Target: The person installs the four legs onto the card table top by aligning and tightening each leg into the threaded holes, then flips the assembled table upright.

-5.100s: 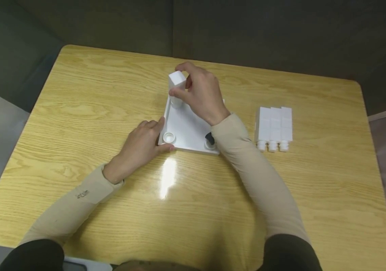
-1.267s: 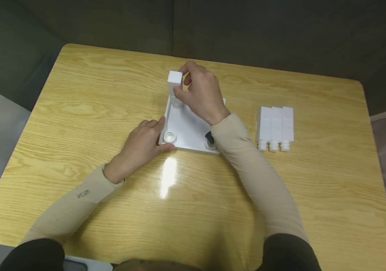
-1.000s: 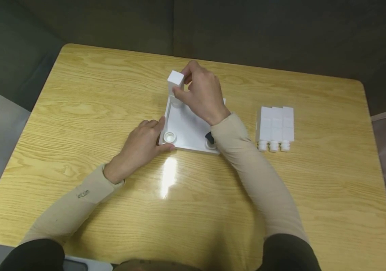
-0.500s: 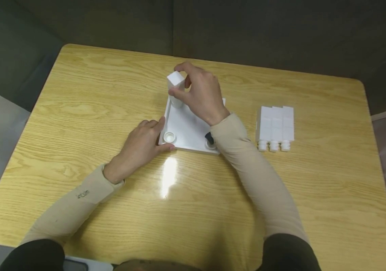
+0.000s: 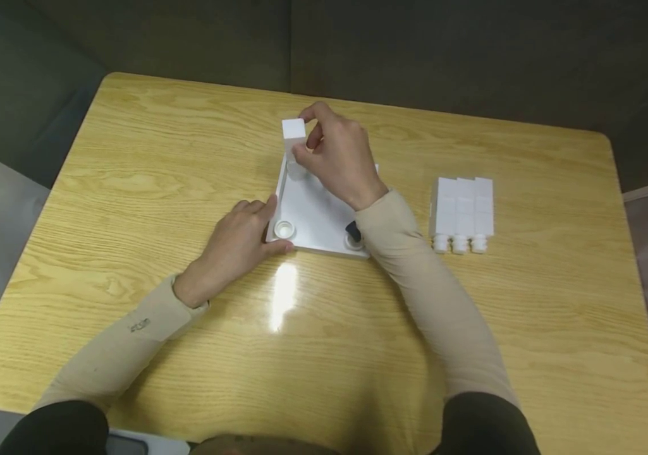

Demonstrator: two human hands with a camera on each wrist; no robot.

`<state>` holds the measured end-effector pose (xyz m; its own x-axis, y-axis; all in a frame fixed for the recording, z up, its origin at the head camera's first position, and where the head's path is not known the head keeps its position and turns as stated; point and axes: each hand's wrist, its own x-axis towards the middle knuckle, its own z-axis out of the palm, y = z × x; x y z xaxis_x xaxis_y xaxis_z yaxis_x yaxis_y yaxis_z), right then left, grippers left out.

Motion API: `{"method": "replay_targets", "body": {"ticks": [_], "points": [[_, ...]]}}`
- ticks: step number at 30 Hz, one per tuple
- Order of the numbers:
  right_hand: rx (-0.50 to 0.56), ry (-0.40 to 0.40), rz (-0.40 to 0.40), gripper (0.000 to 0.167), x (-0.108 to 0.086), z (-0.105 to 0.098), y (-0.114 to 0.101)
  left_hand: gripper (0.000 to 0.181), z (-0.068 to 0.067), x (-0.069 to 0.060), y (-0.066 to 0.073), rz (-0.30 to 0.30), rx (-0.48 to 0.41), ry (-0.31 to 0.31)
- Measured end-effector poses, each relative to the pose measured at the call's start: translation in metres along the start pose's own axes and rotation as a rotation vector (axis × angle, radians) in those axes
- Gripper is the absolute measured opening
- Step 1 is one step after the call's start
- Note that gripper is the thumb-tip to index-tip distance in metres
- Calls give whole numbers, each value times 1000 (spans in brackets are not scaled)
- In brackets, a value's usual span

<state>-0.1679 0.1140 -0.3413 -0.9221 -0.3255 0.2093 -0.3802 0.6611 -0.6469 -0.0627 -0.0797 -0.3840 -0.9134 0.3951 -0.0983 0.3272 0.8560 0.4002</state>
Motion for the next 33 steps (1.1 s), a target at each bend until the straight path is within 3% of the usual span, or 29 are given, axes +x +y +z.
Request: {"method": "replay_targets", "body": {"ticks": [20,33], "points": [[34,-1,75,42,1,2,-1,94,1,0,0,6,12,-1],[-13,4,7,54,-1,5,0,94,0,-1,1,11,11,-4]]}}
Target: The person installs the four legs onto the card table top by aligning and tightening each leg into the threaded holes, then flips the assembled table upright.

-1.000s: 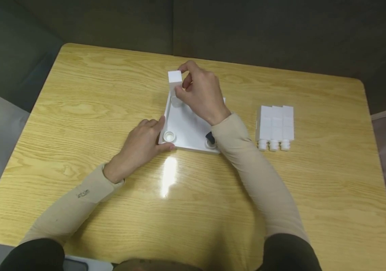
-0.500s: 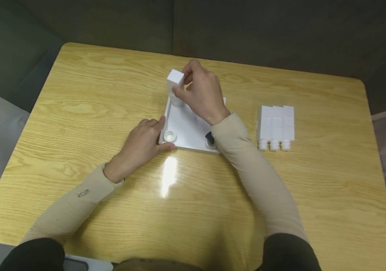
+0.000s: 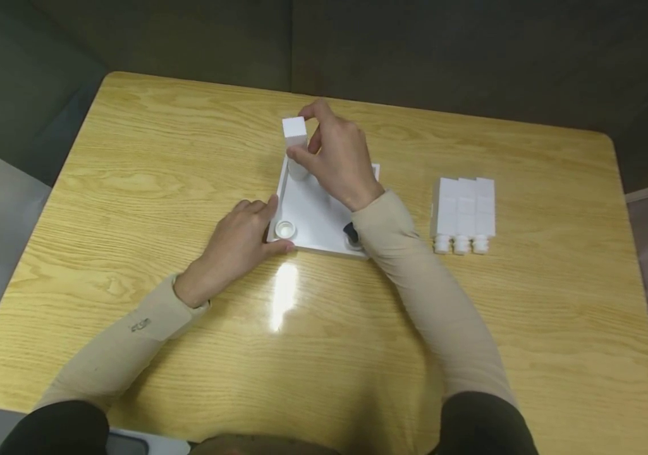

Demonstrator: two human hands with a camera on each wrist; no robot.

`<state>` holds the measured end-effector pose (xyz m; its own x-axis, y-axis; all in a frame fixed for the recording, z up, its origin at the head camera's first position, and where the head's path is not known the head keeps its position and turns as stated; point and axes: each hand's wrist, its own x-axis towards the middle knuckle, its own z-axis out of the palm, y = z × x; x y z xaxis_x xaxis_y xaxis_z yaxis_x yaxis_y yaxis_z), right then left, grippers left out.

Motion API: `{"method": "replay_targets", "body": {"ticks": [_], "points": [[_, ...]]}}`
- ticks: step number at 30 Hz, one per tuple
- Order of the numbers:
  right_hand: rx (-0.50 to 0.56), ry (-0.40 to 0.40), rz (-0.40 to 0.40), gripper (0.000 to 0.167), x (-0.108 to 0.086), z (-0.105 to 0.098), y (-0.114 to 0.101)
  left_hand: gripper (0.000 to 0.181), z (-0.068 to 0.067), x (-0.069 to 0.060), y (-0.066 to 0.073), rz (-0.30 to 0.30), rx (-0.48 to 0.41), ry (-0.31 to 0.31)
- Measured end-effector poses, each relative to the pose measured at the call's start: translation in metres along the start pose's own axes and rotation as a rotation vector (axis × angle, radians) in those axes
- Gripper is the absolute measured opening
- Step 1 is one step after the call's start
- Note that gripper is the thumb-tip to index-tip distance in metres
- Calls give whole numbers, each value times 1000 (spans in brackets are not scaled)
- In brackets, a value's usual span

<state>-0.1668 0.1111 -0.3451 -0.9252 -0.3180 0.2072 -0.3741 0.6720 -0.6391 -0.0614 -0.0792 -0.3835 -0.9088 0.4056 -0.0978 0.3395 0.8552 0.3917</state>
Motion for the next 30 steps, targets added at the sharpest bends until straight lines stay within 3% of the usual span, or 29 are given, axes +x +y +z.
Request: {"method": "replay_targets", "body": {"ticks": [16,30], "points": [[11,-3,25,42,0,-1,-1,94,-1,0,1,-18,-11,-5],[-4,3,89,44,1,0,-3,94,-1,-2,0,-8,4,2]]}}
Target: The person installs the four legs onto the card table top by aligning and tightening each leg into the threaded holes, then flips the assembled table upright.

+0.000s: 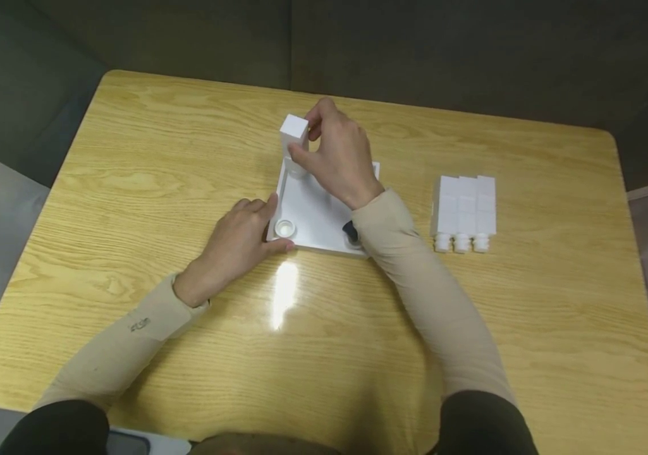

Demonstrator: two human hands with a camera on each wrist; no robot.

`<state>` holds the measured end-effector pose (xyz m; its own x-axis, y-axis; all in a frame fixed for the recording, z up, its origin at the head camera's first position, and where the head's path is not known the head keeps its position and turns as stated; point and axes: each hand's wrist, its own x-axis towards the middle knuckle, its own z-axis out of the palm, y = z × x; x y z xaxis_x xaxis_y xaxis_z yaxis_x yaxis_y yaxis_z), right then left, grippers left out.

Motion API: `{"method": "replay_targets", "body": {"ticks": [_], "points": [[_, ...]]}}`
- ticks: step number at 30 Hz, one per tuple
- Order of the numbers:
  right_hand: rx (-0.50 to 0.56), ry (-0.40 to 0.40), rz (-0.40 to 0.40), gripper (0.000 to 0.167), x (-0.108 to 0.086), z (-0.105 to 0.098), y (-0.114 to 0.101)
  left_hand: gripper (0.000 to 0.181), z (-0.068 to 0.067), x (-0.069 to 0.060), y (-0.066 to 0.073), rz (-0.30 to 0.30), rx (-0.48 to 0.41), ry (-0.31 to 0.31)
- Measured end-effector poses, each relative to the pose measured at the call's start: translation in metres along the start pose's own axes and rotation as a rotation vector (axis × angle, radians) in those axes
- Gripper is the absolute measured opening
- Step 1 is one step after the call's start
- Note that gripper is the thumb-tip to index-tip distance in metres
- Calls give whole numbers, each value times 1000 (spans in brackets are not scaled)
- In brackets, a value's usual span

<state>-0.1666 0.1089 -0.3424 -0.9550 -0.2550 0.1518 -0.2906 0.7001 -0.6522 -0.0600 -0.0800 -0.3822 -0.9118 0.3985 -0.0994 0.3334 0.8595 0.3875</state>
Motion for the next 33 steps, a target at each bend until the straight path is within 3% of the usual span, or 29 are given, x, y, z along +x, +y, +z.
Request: {"method": "replay_targets", "body": {"ticks": [33], "points": [[-52,-8,8,43,-4,-4,1,93,0,-2,1,22,-4,5]]}}
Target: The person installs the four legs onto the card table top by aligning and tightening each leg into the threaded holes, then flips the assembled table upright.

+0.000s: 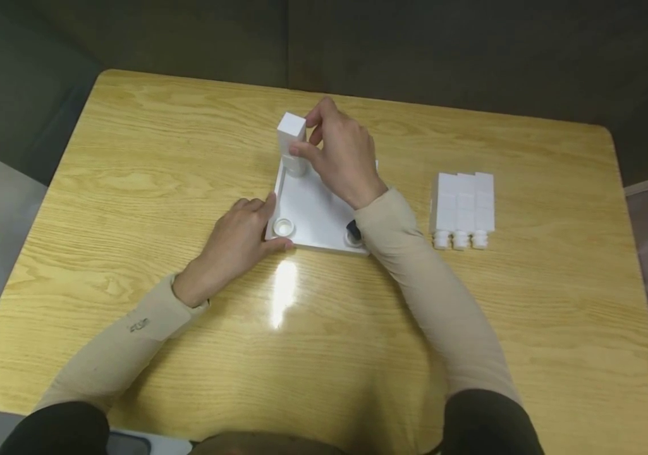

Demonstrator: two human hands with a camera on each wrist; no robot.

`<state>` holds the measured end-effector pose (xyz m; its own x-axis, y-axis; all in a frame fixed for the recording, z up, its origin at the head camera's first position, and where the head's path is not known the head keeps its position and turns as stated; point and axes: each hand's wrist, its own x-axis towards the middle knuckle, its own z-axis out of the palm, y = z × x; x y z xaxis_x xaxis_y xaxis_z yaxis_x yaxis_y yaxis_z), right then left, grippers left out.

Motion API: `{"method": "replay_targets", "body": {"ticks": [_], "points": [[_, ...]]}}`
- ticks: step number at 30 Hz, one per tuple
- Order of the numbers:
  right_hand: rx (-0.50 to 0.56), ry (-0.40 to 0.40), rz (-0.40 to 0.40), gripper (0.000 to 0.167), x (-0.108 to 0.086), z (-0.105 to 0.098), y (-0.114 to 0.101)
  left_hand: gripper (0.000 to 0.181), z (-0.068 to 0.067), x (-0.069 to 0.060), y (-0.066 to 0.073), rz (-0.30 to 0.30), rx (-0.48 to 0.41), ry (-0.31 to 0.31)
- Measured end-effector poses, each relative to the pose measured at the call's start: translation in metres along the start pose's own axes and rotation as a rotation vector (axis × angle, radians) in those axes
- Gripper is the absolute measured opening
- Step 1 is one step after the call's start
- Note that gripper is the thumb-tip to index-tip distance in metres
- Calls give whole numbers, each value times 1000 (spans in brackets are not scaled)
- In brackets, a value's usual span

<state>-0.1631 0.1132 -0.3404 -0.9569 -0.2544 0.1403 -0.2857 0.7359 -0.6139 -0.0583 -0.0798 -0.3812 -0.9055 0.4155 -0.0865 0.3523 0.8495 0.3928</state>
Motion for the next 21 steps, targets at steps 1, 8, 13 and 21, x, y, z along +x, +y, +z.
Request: {"method": "replay_targets", "body": {"ticks": [1,8,13,21], "points": [[3,-2,1,42,-1,0,0,93,0,0,0,0,-1,1],[14,-3,-27,35,-4,-4,2,93,-2,-1,1,-1,12,16],[-4,11,-46,25,-6,-7,5,92,1,0,0,2,21,28],[-11,7,-19,25,-10,-11,10,92,-1,0,1,1,5,12]]}}
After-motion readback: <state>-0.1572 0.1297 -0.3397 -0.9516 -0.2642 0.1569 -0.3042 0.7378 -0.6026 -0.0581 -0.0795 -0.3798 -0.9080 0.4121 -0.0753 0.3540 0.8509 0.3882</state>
